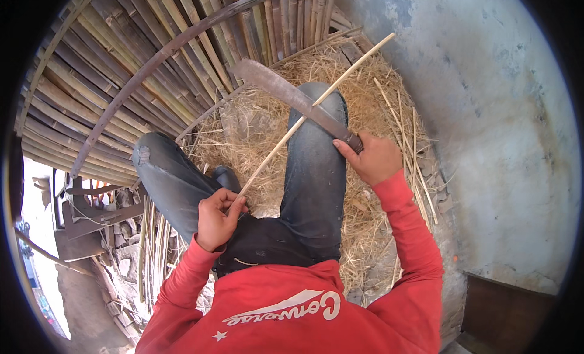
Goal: The person uses a large blade to shave and smooth a thin piece of wood, repeatedly drawing the blade along the length of the wood while holding it by hand.
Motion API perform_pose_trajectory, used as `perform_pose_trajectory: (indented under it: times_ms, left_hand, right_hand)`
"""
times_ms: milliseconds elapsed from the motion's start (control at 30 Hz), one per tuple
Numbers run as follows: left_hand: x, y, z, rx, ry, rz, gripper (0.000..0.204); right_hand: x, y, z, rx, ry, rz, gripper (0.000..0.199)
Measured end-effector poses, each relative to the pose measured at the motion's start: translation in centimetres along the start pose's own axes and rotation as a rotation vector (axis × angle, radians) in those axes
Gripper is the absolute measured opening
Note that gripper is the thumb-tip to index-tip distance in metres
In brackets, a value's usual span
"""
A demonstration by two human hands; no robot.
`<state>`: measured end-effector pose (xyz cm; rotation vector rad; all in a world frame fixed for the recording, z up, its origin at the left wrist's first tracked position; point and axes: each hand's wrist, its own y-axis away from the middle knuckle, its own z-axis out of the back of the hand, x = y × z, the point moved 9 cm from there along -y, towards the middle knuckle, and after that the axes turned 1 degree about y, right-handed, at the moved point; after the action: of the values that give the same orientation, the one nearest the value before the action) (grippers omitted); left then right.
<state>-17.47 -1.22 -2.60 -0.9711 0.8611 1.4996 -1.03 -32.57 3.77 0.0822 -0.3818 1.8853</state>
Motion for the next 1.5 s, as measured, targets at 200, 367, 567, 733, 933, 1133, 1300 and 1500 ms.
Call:
perform_pose_trajectory:
  times_ms: [200,367,567,733,933,1133,1300,1500]
  left_hand:
    - [0.5,-0.3,-0.6,-0.001,0.039,0.063,0.014]
    - [0.0,0.3,0.1,-0.003,0.050,-0.009,0.015]
    - [0.3,0.3,-0.5,-0.039,0.024,0.003,0.015]
    - [0.3,2.4,0.9,-0.043,-0.004,-0.035,0.014]
    - [-0.4,2.1,1.1,-0.011,-0.044,-0.003,0.013]
    - [1.3,4.2,3.1,-0.046,-0.046,0.013,0.013]
    - [4.2,6.9,7.8,-0.034,0.022,0.136,0.012]
    - [4.6,5.4,7.1,0.037,0.345,0.352,0.013]
  right_hand:
    - [4.7,2.5,-0.6,0.093,0.041,0.134,0.058]
    - [-1.4,-0.3,1.0,-0.048,0.127,-0.042,0.060]
    - [4.1,3.8,-1.2,0.150,0.137,0.145,0.066]
    - [-2.0,0.7,-0.3,0.049,0.066,-0.025,0.065]
    - [-1.3,0.2,-0.2,0.051,-0.148,-0.089,0.062]
    - [-3.2,-0.7,-0.5,0.067,-0.050,-0.133,0.071]
    - [-27.7,-5.8,0.6,-0.350,-0.011,-0.519,0.085]
    - [-15.1,-4.9,0.9,-0.258,-1.109,-0.620,0.049]
